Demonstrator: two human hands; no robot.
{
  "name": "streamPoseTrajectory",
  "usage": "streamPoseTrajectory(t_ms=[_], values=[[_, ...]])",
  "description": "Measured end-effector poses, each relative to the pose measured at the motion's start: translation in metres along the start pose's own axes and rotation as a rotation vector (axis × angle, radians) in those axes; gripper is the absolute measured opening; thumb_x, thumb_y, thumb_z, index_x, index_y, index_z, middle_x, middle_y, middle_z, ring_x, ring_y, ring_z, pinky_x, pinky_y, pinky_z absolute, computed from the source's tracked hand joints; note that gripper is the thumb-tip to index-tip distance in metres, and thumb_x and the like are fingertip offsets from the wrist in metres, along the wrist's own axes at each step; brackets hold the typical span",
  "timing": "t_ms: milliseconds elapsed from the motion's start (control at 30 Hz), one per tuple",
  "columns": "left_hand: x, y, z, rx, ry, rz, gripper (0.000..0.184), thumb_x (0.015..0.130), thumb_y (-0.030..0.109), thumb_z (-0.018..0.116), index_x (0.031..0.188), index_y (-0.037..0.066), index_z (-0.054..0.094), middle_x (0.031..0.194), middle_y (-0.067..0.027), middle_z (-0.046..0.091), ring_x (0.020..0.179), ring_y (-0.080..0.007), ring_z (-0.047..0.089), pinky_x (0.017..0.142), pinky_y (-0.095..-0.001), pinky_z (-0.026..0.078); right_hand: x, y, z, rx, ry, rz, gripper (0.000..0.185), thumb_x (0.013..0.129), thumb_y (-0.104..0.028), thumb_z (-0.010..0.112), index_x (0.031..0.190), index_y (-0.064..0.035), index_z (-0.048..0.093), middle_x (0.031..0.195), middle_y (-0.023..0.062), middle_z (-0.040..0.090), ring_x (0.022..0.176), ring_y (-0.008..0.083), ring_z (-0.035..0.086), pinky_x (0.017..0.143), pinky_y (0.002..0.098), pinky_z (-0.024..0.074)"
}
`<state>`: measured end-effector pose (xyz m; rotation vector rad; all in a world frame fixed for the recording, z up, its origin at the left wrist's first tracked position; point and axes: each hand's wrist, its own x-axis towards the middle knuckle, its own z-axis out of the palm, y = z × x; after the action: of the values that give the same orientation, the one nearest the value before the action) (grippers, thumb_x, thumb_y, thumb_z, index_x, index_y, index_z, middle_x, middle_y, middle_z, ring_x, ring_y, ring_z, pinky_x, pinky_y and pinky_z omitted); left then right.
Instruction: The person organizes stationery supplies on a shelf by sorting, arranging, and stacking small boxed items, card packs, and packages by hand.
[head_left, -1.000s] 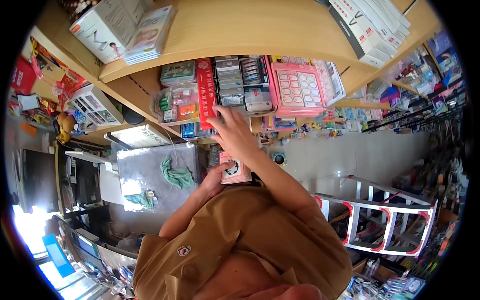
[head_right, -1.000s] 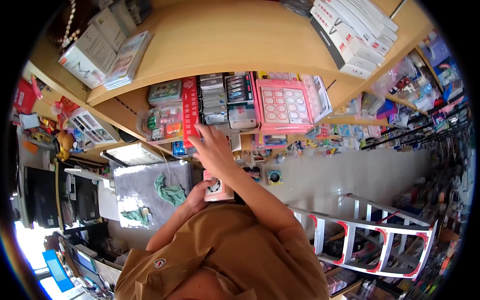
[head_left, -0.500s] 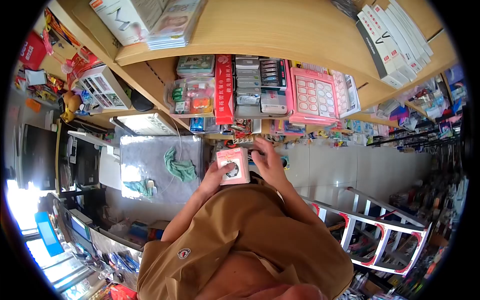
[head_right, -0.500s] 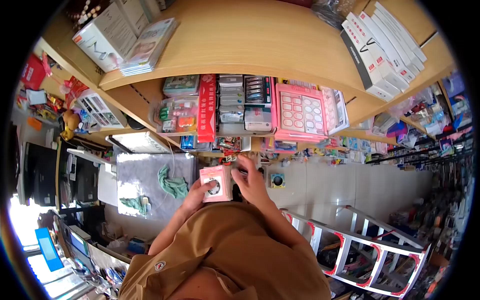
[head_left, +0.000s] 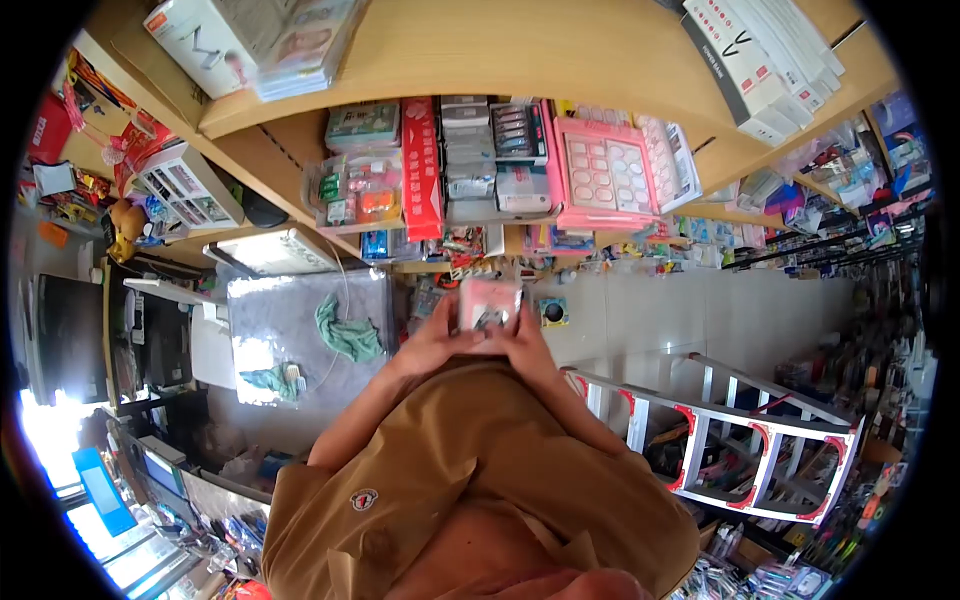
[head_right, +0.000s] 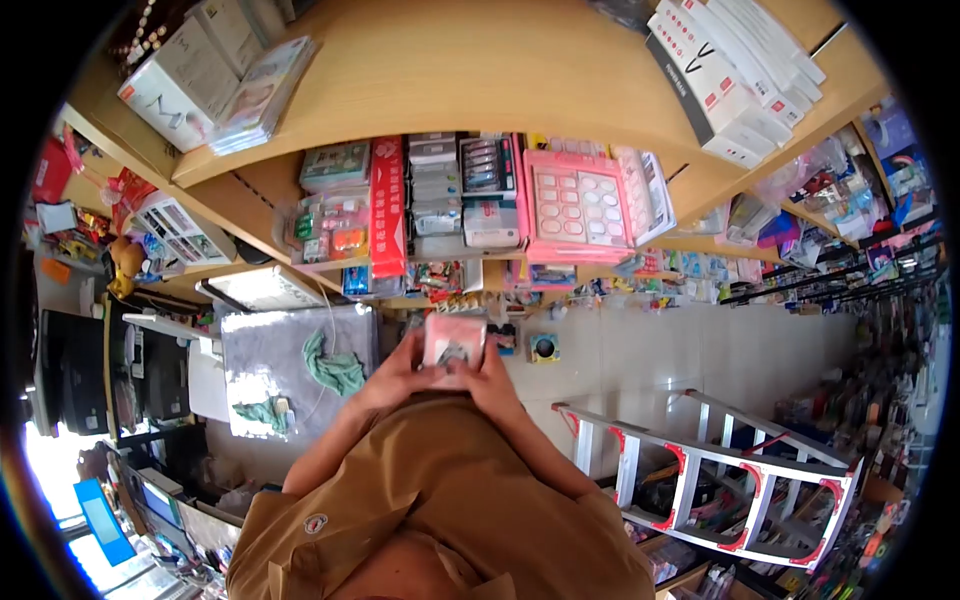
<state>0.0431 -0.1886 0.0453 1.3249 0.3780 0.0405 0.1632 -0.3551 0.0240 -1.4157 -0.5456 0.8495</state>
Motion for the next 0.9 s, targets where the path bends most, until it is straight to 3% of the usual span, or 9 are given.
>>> streamPoseTrajectory(t_ms=[67,167,333,433,500,633,767,833,900], values=[[0.008,0.008,0.000,-0.221,-0.069,0.075,0.057,0.097,0.009,0.071,0.146,-0.001,0.043,0.136,-0.0073,0.058,0.125,-0.0145,0.053,0.107,-0.0336,0.044,0.007,-0.010,-0.005,0.114,0.063,-0.024,0.059,0.096,-0.009,0.070,0.144,0.0005,0.040,0.133,0.0138,0.057,0.121,0.0179,0.056,0.104,0.0339,0.0460],[0.016,0.027,0.000,-0.170,-0.103,-0.019,0.048,0.098,0.013,0.070,0.139,-0.001,0.050,0.125,-0.0052,0.064,0.112,-0.0099,0.058,0.098,-0.0288,0.047,0.017,-0.048,-0.007,-0.007,0.088,-0.125,0.054,0.095,-0.008,0.071,0.140,0.0007,0.042,0.126,0.0104,0.060,0.114,0.0162,0.058,0.098,0.0322,0.0479],[0.022,0.039,0.009,-0.215,-0.069,0.061,0.041,0.100,0.014,0.068,0.135,0.000,0.053,0.120,-0.0032,0.064,0.106,-0.0072,0.057,0.094,-0.0273,0.047,0.022,-0.070,-0.005,-0.005,0.051,-0.139,0.059,0.096,-0.001,0.066,0.147,-0.0012,0.037,0.132,0.0092,0.057,0.120,0.0154,0.056,0.104,0.0324,0.0457],[0.022,0.027,0.010,-0.226,-0.027,0.095,0.037,0.100,0.015,0.067,0.131,0.000,0.054,0.114,-0.0019,0.064,0.100,-0.0063,0.056,0.088,-0.0274,0.048,0.023,-0.069,-0.004,0.015,0.070,-0.138,0.053,0.095,-0.005,0.069,0.139,0.0009,0.041,0.126,0.0100,0.059,0.116,0.0158,0.058,0.100,0.0323,0.0481],[0.020,0.013,0.008,0.041,0.040,0.103,0.035,0.098,0.019,0.069,0.125,-0.001,0.056,0.101,-0.0033,0.065,0.088,-0.0079,0.056,0.078,-0.0294,0.048,0.019,-0.069,-0.003,0.100,0.053,-0.072,0.054,0.094,-0.003,0.069,0.139,0.0010,0.040,0.127,0.0095,0.059,0.116,0.0156,0.058,0.100,0.0329,0.0488],[0.019,-0.007,0.011,0.095,0.111,0.174,0.039,0.094,0.026,0.073,0.117,-0.003,0.059,0.084,-0.0078,0.063,0.075,-0.0138,0.056,0.069,-0.0338,0.049,0.016,-0.061,-0.009,0.082,0.003,0.011,0.057,0.093,0.000,0.071,0.140,0.0009,0.040,0.129,0.0101,0.059,0.118,0.0163,0.059,0.101,0.0345,0.0506],[0.017,0.010,0.011,0.129,0.099,0.133,0.041,0.095,0.027,0.074,0.119,-0.003,0.058,0.091,-0.0097,0.067,0.078,-0.0148,0.059,0.071,-0.0349,0.050,0.026,-0.068,-0.020,0.138,-0.042,0.042,0.060,0.091,0.000,0.074,0.140,0.0001,0.040,0.130,0.0104,0.059,0.120,0.0166,0.059,0.102,0.0345,0.0507],[0.019,0.047,0.013,0.211,-0.016,0.017,0.049,0.100,0.016,0.069,0.139,-0.006,0.048,0.117,-0.0115,0.067,0.106,-0.0130,0.065,0.092,-0.0305,0.053,0.035,-0.079,-0.032,0.049,-0.056,0.002,0.061,0.089,0.000,0.075,0.140,-0.0008,0.041,0.130,0.0105,0.060,0.120,0.0169,0.059,0.102,0.0344,0.0510],[0.023,0.068,0.018,0.224,0.028,0.113,0.049,0.101,0.018,0.069,0.138,-0.006,0.049,0.119,-0.0141,0.067,0.108,-0.0161,0.066,0.093,-0.0316,0.054,0.046,-0.090,-0.046,0.043,0.006,-0.038,0.062,0.088,0.001,0.075,0.140,-0.0010,0.041,0.130,0.0106,0.060,0.120,0.0172,0.060,0.102,0.0345,0.0514]])
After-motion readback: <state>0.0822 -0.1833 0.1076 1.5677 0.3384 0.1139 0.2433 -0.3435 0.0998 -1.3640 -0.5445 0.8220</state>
